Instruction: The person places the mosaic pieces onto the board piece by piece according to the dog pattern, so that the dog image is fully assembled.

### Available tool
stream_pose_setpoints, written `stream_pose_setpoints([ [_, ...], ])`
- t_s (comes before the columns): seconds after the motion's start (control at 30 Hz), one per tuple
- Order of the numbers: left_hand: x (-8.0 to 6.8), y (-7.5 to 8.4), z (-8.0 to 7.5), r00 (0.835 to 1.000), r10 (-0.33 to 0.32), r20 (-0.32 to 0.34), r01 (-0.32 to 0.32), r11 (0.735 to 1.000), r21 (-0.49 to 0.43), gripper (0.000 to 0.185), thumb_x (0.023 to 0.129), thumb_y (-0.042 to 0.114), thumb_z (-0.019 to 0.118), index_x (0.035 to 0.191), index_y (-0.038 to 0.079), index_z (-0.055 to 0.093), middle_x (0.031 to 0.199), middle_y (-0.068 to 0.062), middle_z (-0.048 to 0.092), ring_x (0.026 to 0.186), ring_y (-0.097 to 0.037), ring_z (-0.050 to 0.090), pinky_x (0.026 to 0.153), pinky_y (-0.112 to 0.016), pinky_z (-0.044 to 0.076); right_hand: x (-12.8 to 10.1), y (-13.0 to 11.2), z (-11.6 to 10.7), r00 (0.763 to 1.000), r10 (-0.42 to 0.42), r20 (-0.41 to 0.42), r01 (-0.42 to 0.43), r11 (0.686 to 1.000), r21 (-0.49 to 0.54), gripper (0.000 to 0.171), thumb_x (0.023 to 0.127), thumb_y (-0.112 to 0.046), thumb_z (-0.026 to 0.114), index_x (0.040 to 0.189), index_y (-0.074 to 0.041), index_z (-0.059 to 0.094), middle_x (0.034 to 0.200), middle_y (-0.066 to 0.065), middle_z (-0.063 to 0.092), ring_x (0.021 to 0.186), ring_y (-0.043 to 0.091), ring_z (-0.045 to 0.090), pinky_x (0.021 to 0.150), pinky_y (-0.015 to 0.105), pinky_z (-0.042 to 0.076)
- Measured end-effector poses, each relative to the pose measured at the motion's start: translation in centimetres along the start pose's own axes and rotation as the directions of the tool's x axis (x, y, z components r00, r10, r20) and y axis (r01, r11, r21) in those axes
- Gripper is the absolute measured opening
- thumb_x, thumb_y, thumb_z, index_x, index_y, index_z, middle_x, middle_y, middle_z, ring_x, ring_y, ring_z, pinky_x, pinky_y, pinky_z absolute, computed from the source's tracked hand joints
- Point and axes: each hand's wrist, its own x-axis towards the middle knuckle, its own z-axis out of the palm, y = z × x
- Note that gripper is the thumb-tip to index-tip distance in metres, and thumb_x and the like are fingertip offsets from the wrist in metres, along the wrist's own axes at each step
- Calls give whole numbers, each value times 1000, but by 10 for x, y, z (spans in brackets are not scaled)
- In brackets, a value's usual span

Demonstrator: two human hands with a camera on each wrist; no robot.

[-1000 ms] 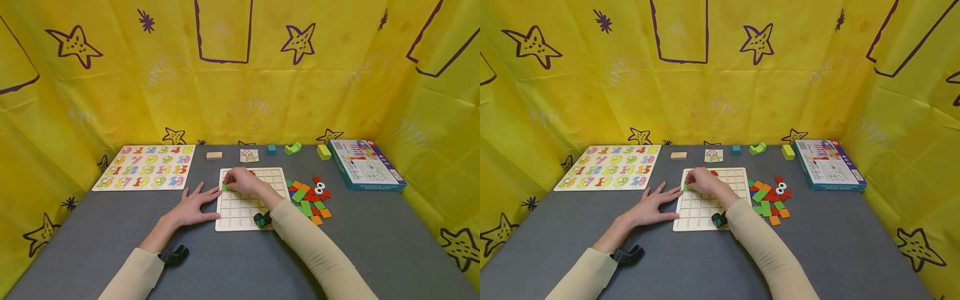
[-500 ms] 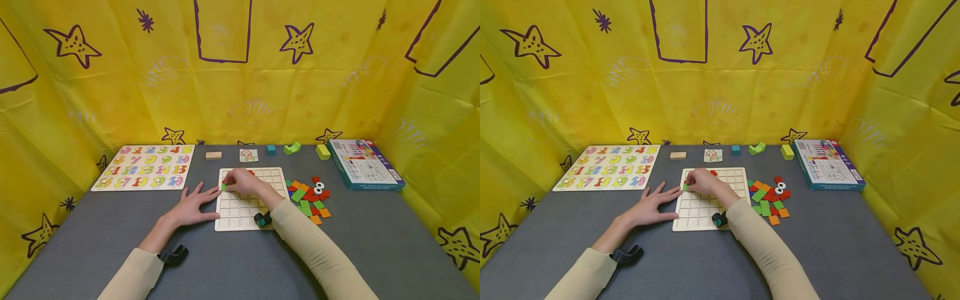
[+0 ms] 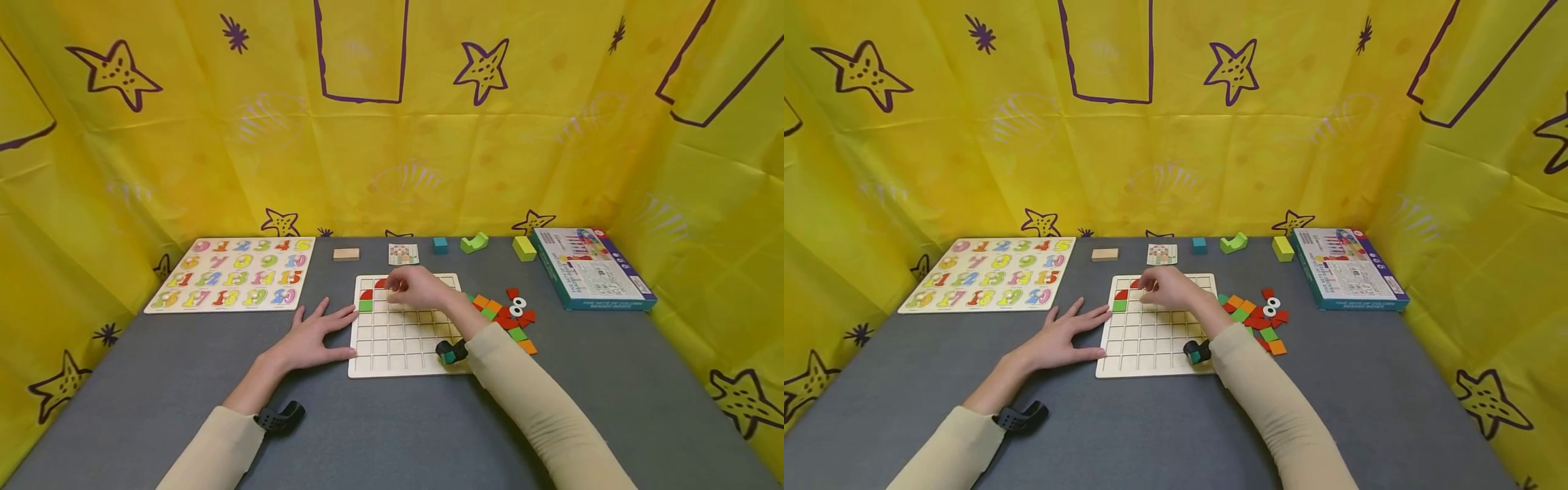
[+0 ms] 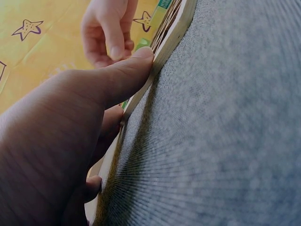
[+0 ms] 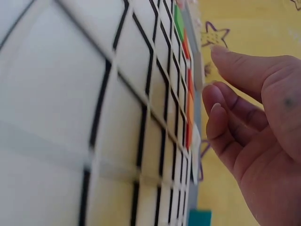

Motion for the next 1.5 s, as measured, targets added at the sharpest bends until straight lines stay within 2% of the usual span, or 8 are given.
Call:
stream_pose_setpoints([
  [0.33, 0, -3, 1, 1000, 3, -6, -3, 1000, 12, 83, 86, 64, 68, 154, 21, 47, 160, 2, 37, 150, -46, 10, 106, -76, -3, -33, 30, -32, 996, 68, -55, -66, 997, 43, 29, 94, -16, 74, 120, -5, 69, 105, 4, 64, 95, 23, 60, 80, 36, 52],
  [0.57, 0, -2, 2, 1000, -2, -3, 2, 1000, 8, 82, 87, 64, 68, 154, 21, 47, 160, 2, 36, 150, -46, 9, 106, -76, -3, -56, 49, -59, 984, 161, -75, -159, 987, 32, 32, 95, -16, 73, 124, -2, 67, 104, 7, 64, 93, 25, 60, 80, 39, 52],
  [0.83, 1, -3, 1, 1000, -12, 1, 12, 1000, 8, 83, 86, 65, 68, 154, 22, 47, 160, 3, 36, 150, -46, 9, 107, -76, -3, -78, 69, -82, 979, 163, -123, -163, 987, 11, 34, 95, -15, 73, 124, 0, 66, 107, 9, 66, 97, 27, 62, 85, 44, 53],
  [1.1, 2, -2, 2, 1000, -15, 10, 15, 1000, 5, 83, 86, 66, 67, 154, 22, 46, 160, 3, 36, 150, -46, 9, 106, -76, -4, -98, 92, -92, 968, 214, -128, -208, 976, 58, 34, 95, -14, 73, 124, 3, 65, 109, 12, 66, 99, 31, 60, 86, 44, 51],
  [1.33, 2, -1, 2, 1000, -22, 18, 22, 1000, 9, 84, 86, 66, 67, 154, 22, 46, 160, 2, 36, 150, -46, 8, 106, -76, -4, -112, 105, -95, 953, 284, -108, -281, 959, 41, 35, 95, -15, 72, 126, 1, 65, 113, 14, 65, 100, 31, 59, 86, 41, 51],
  [1.5, 2, -1, 1, 1000, -17, 18, 17, 1000, 5, 83, 86, 65, 68, 154, 22, 46, 161, 2, 36, 150, -47, 8, 106, -77, -4, -115, 111, -93, 953, 289, -89, -287, 957, 31, 35, 95, -16, 73, 125, 0, 65, 111, 13, 65, 98, 30, 59, 85, 40, 52],
])
